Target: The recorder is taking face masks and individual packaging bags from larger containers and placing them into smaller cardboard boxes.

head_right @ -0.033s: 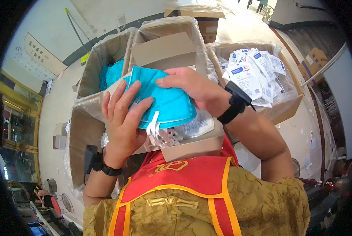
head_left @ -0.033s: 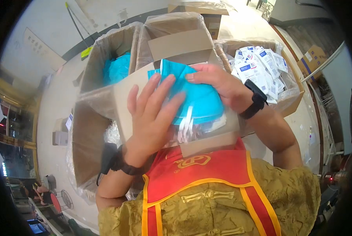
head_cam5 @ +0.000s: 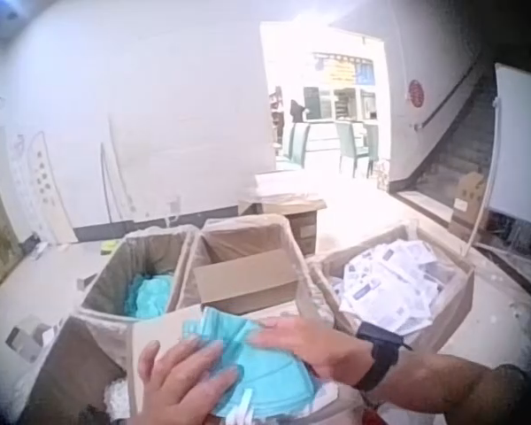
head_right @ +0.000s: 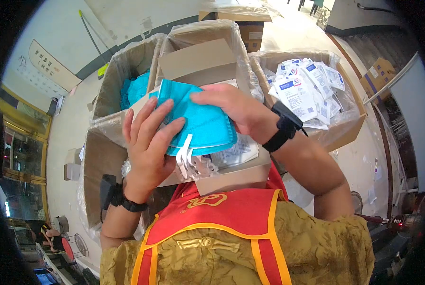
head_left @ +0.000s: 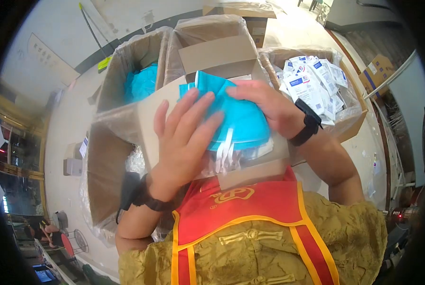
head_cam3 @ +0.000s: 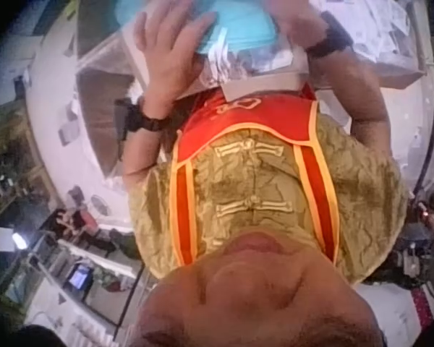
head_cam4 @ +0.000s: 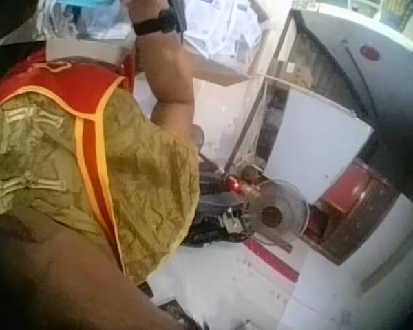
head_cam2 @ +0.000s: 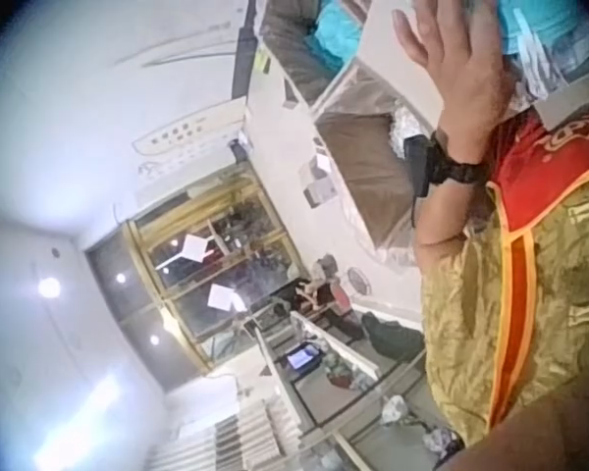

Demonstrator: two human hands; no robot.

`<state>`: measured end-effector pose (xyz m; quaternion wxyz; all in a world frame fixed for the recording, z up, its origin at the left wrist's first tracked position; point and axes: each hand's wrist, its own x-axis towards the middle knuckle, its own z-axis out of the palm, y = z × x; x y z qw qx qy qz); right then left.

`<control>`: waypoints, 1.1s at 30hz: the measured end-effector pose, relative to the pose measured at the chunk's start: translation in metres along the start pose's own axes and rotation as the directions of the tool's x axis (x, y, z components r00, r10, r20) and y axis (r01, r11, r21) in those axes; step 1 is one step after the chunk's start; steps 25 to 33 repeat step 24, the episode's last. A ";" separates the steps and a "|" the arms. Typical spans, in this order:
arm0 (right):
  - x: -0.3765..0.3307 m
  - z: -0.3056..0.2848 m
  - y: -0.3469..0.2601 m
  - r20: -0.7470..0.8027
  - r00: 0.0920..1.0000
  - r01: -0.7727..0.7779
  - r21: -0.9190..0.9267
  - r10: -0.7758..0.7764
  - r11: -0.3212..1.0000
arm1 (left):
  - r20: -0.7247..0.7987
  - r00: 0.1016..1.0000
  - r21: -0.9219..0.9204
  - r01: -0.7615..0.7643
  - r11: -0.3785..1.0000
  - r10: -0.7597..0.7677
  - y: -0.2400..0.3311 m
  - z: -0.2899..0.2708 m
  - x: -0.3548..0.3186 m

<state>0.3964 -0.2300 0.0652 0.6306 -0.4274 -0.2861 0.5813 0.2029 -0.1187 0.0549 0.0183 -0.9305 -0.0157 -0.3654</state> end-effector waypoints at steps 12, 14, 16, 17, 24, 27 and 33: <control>-0.038 0.015 0.046 0.239 0.971 0.121 -0.519 0.008 0.846 | 0.204 0.976 -0.141 0.102 0.985 -0.072 -0.019 -0.017 0.000; -0.042 0.020 0.032 0.131 0.987 0.025 -0.705 0.096 0.709 | 0.231 0.965 -0.137 0.158 0.978 -0.123 -0.024 -0.016 -0.009; -0.051 0.017 0.029 0.245 0.964 0.249 -0.720 -0.098 0.648 | 0.262 0.950 -0.140 0.212 0.967 -0.170 -0.023 -0.016 -0.018; -0.054 0.017 0.028 0.360 0.890 0.457 -0.706 -0.282 0.541 | 0.306 0.932 -0.196 0.260 0.945 -0.193 -0.021 -0.016 -0.020; -0.033 0.057 0.013 0.788 0.523 0.851 -0.460 -0.324 0.253 | 0.440 0.894 -0.603 0.361 0.711 -0.081 -0.002 0.000 -0.037; -0.033 0.057 0.013 0.788 0.523 0.851 -0.460 -0.324 0.253 | 0.440 0.894 -0.603 0.361 0.711 -0.081 -0.002 0.000 -0.037; -0.033 0.057 0.013 0.788 0.523 0.851 -0.460 -0.324 0.253 | 0.440 0.894 -0.603 0.361 0.711 -0.081 -0.002 0.000 -0.037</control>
